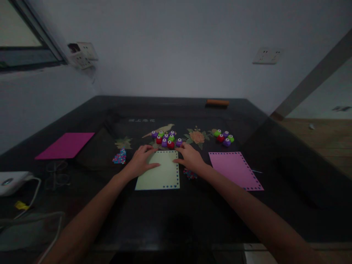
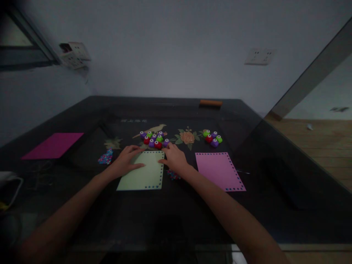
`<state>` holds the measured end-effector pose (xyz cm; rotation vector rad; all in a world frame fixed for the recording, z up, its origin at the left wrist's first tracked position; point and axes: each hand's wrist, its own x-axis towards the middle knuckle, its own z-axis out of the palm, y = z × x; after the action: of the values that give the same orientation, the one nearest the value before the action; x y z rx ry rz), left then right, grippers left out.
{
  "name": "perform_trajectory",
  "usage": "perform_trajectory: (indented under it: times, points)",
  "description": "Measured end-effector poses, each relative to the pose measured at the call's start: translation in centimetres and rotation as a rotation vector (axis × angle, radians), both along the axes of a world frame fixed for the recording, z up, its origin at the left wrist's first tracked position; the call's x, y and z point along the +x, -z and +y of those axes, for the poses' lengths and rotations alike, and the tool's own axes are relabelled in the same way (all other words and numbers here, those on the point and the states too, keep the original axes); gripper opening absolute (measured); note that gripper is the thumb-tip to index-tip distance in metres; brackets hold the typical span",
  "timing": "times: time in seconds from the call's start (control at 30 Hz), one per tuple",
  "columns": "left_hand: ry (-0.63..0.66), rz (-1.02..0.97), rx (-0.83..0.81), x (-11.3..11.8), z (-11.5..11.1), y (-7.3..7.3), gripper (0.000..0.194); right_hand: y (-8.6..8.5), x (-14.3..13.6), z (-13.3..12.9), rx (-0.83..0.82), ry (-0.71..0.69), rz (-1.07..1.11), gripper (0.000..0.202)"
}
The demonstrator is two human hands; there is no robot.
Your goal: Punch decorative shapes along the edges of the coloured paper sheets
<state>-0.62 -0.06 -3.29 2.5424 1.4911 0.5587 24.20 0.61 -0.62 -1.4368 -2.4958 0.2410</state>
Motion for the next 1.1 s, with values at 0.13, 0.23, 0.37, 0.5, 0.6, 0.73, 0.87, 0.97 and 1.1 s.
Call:
perform_trajectory:
  times: [0.13, 0.23, 0.37, 0.5, 0.6, 0.73, 0.87, 0.97, 1.1]
  points:
    - [0.012, -0.005, 0.024, 0.1, -0.2, -0.3, 0.056, 0.1, 0.2, -0.2, 0.022, -0.002, 0.009, 0.044]
    - [0.010, 0.000, 0.049, 0.3, -0.4, -0.8, 0.053, 0.3, 0.2, -0.1, 0.029, 0.002, 0.044, 0.044]
    - [0.013, -0.038, 0.074, 0.7, -0.6, -1.2, 0.048, 0.4, 0.1, -0.1, 0.023, 0.002, 0.101, 0.047]
    - [0.008, -0.104, 0.062, 0.8, -0.7, -1.6, 0.028, 0.5, 0.2, 0.0, 0.005, -0.006, 0.121, 0.046]
    - [-0.038, -0.209, 0.020, 0.7, -0.7, -1.9, 0.022, 0.5, 0.2, 0.0, 0.003, -0.007, 0.135, 0.042]
    - [-0.219, -0.388, -0.070, 0.6, -0.7, -2.4, 0.028, 0.6, 0.0, 0.1, -0.027, -0.016, 0.199, 0.038]
    - [-0.328, -0.583, -0.256, 0.5, -0.5, -2.8, 0.029, 0.3, -0.2, 0.3, -0.122, -0.005, 0.358, 0.025]
    - [-0.386, -0.732, -0.345, 0.6, -0.6, -3.1, 0.027, -0.4, -0.1, 0.4, -0.333, -0.008, 0.612, 0.016]
    - [-0.406, -0.917, -0.381, 0.8, -0.9, -3.4, 0.028, -1.3, 0.2, 0.0, -0.698, -0.049, 0.882, 0.018]
